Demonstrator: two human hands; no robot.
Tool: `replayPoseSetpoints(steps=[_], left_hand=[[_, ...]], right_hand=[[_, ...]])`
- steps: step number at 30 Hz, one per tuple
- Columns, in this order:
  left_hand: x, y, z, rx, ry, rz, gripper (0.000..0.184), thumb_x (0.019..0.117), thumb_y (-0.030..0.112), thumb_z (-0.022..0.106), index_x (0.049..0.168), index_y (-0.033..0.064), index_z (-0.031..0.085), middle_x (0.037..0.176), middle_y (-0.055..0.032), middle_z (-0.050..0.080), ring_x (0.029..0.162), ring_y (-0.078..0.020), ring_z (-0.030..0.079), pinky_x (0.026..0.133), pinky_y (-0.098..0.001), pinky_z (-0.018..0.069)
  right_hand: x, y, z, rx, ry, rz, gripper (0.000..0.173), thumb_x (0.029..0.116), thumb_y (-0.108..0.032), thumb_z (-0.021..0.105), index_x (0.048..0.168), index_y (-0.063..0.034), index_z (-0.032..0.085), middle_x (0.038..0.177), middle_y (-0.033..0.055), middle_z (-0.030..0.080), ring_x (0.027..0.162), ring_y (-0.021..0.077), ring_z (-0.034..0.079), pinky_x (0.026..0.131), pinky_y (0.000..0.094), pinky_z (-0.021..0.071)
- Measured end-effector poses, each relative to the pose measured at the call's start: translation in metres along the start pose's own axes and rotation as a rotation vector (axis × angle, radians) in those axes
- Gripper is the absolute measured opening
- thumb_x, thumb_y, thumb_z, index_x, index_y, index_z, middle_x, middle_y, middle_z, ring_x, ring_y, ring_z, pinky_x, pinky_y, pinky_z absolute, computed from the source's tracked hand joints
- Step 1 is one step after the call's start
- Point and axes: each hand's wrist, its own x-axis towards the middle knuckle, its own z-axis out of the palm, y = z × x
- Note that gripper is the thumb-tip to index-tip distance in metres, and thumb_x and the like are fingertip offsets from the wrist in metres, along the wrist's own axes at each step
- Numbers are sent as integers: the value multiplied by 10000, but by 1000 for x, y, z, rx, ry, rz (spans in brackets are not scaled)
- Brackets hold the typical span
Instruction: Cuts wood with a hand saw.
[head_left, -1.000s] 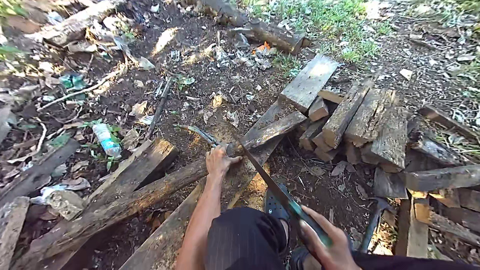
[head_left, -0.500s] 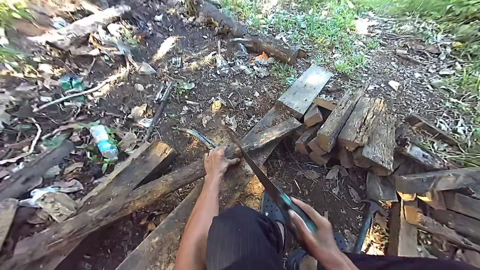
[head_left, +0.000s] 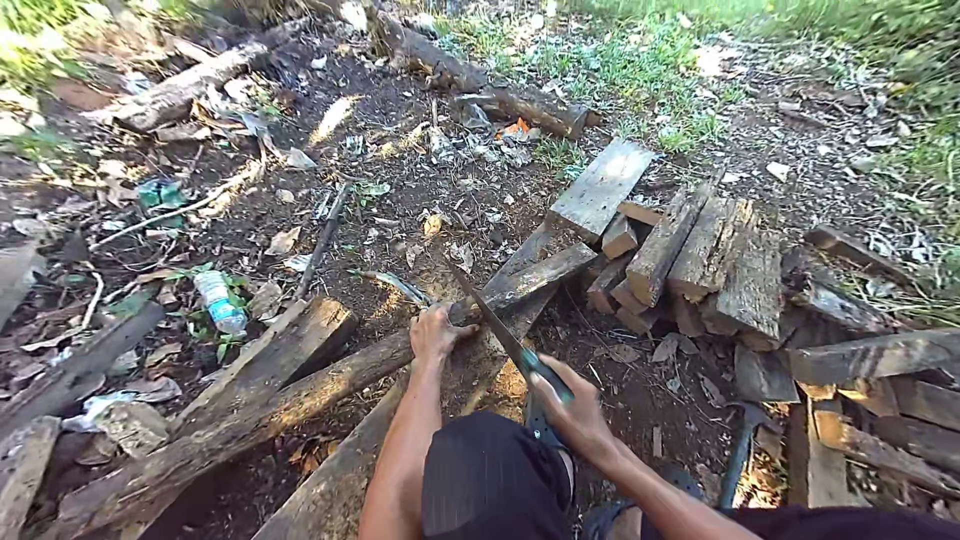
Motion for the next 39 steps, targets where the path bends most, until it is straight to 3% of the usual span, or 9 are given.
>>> replayPoseSetpoints(steps=[5, 9, 13, 20, 23, 27, 31, 34, 39], left_hand=[[-2, -1, 9, -2, 6, -7, 808, 626, 825, 763, 1255, 319, 719, 1217, 6, 728, 1130, -251, 664, 964, -555, 500], [-3, -1, 14, 22, 28, 12, 836, 633, 826, 754, 1297, 321, 705, 1237, -1, 723, 1137, -250, 664, 971, -543, 497], [-3, -2, 6, 12, 17, 12, 836, 653, 817, 743, 1295, 283, 706, 1233, -39, 721, 1166, -276, 653, 1026, -557, 469], [-5, 2, 3, -5, -19, -11, 838, 644, 833, 732, 1291, 302, 706, 1258, -15, 718, 1187, -252, 652, 1034, -553, 467], [-2, 0, 8, -4, 3, -5, 842, 633, 838, 738, 1282, 302, 711, 1238, -13, 726, 1148, -252, 666, 982, -552, 496], [-1, 1, 12, -4, 11, 11, 836, 635, 831, 744, 1278, 297, 713, 1238, -10, 725, 1149, -251, 664, 984, -549, 491], [-3, 1, 9, 34, 23, 24, 846, 643, 824, 744, 1290, 280, 701, 1238, -21, 720, 1170, -251, 649, 1004, -541, 475], [-7, 5, 8, -5, 27, 36, 854, 646, 826, 731, 1310, 291, 690, 1272, -6, 713, 1205, -246, 641, 1043, -561, 460], [-29, 8, 3, 3, 56, 68, 857, 667, 827, 724, 1305, 254, 701, 1239, -38, 722, 1169, -259, 654, 1033, -538, 466]], right_hand=[[-96, -19, -84, 73, -13, 51, 384, 983, -196, 691, 1320, -17, 653, 1047, 70, 755, 691, 110, 711, 605, 328, 643], [13, -4, 3, -25, 12, -31, 372, 995, -259, 662, 1302, -49, 679, 1156, 59, 746, 975, 94, 728, 879, 318, 625], [100, -20, 56, 10, -14, 140, 426, 967, -372, 647, 1276, -84, 700, 1058, 80, 754, 932, 151, 728, 867, 384, 603], [-61, -8, -39, 7, 8, 11, 410, 980, -274, 685, 1315, -39, 664, 1116, 59, 752, 876, 101, 736, 788, 334, 647], [-89, -15, -67, 56, 24, 28, 379, 980, -217, 695, 1304, -24, 666, 1038, 61, 759, 700, 107, 718, 619, 328, 648], [13, 3, 2, -27, 36, -54, 374, 993, -262, 663, 1289, -35, 682, 1135, 68, 749, 932, 98, 732, 844, 321, 631], [76, -5, 49, -8, 28, 47, 402, 977, -310, 667, 1273, -39, 689, 1082, 97, 750, 902, 142, 734, 834, 351, 619], [36, 3, 19, 2, 8, -10, 427, 985, -320, 669, 1311, -45, 667, 1122, 81, 745, 921, 116, 732, 844, 338, 628], [-86, -14, -75, 57, -16, 25, 408, 986, -262, 686, 1329, -43, 653, 1057, 64, 753, 716, 118, 719, 631, 345, 648]])
